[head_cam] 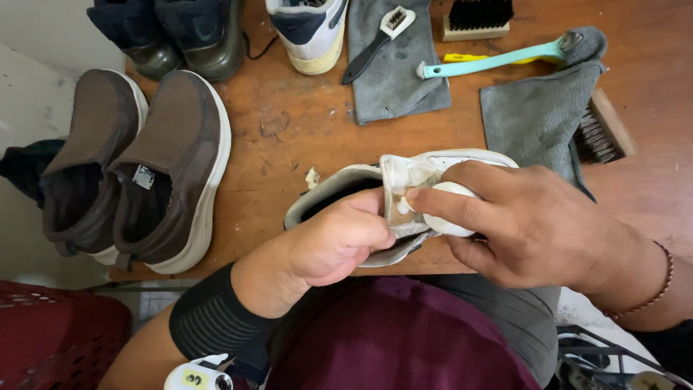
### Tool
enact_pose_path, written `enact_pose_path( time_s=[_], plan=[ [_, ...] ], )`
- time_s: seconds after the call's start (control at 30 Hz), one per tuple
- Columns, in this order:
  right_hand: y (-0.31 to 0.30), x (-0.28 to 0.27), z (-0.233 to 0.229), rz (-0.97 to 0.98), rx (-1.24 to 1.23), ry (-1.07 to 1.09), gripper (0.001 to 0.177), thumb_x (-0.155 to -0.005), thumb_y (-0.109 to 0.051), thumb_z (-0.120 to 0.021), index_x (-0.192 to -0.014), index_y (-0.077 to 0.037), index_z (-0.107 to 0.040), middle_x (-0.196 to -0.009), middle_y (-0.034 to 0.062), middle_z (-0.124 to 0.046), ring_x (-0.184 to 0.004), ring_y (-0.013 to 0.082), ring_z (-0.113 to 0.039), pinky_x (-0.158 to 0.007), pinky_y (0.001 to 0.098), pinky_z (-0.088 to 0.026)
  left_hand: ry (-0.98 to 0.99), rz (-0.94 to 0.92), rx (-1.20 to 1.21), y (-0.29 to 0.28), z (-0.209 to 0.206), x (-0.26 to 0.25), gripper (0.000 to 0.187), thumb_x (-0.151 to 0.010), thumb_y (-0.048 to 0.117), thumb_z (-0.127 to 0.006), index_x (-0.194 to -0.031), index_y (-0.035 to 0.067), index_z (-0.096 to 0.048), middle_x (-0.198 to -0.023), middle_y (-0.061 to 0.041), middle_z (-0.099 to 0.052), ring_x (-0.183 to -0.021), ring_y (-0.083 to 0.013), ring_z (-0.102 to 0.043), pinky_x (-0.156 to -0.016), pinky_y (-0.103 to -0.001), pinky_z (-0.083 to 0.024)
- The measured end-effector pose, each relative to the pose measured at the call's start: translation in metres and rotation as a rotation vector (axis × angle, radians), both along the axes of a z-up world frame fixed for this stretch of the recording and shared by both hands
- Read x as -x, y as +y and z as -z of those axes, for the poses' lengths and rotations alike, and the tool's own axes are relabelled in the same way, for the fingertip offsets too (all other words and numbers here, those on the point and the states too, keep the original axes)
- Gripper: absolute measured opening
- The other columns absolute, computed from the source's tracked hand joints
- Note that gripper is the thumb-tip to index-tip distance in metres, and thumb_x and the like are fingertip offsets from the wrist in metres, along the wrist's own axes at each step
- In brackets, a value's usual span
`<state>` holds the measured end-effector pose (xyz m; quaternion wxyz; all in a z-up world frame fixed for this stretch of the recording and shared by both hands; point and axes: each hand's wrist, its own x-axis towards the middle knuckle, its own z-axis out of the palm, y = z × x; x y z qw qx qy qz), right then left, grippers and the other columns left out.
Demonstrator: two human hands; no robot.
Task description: The person cleans a white sneaker using a cloth, multiple brushes, and a cleaning solution. They wipe the upper and tongue, scrub with different brushes, apply liquid cleaner, and continue scrubbing and wiping the shoe throughout the clip.
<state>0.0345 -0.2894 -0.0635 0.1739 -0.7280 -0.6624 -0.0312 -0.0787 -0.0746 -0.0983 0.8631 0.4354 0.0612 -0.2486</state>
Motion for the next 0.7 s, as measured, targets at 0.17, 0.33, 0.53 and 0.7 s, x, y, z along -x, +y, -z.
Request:
enact_pose_path(
  time_s=[0.17, 0.33, 0.53, 0.7],
  plan=[
    [0.002, -0.002, -0.006, -0.071, -0.15, 0.189, 0.045, -0.096, -0.014, -0.066, -0.139, -0.013, -0.052, -0.115, 0.0178, -0.066, -0.093, 0.0356, -0.069, -0.066, 0.0406, -0.055, -0.054, -0.006, 0.032, 0.002, 0.009, 0.003, 0.069, -0.077, -0.003, -0.047, -0.146, 0.0, -0.051, -0.135, -0.009, -0.062, -0.128, -0.0227, -0.056, -0.109, -0.034, -0.041],
    [-0.054, -0.039, 0.0, 0.19, -0.253, 0.112, 0.109, -0.084, -0.032, -0.081, -0.162, 0.011, -0.018, -0.17, 0.0319, -0.019, -0.164, 0.0465, -0.02, -0.139, 0.0581, -0.017, -0.122, -0.142, 0.143, 0.0, 0.01, 0.005, 0.059, -0.089, 0.003, -0.053, -0.147, -0.007, -0.045, -0.145, -0.022, -0.057, -0.137, -0.0341, -0.055, -0.121, -0.044, -0.04],
    [-0.183, -0.155, 0.077, 0.672, -0.489, 0.256, 0.027, -0.124, 0.011, -0.055, -0.15, 0.011, -0.047, -0.14, 0.0264, -0.05, -0.131, 0.0389, -0.049, -0.119, 0.0515, -0.039, -0.052, -0.22, 0.084, 0.035, 0.014, -0.005, 0.052, -0.088, 0.008, -0.059, -0.134, -0.016, -0.054, -0.126, -0.032, -0.068, -0.112, -0.0375, -0.069, -0.099, -0.044, -0.057],
    [-0.192, -0.163, 0.081, 0.819, -0.624, 0.249, 0.05, -0.104, 0.022, -0.071, -0.145, 0.009, -0.045, -0.132, 0.0257, -0.054, -0.117, 0.0332, -0.054, -0.103, 0.0422, -0.047, 0.004, -0.191, -0.097, 0.017, 0.013, -0.001, 0.056, -0.088, 0.015, -0.056, -0.139, -0.007, -0.052, -0.127, -0.026, -0.071, -0.112, -0.0344, -0.071, -0.1, -0.043, -0.057]
  ],
)
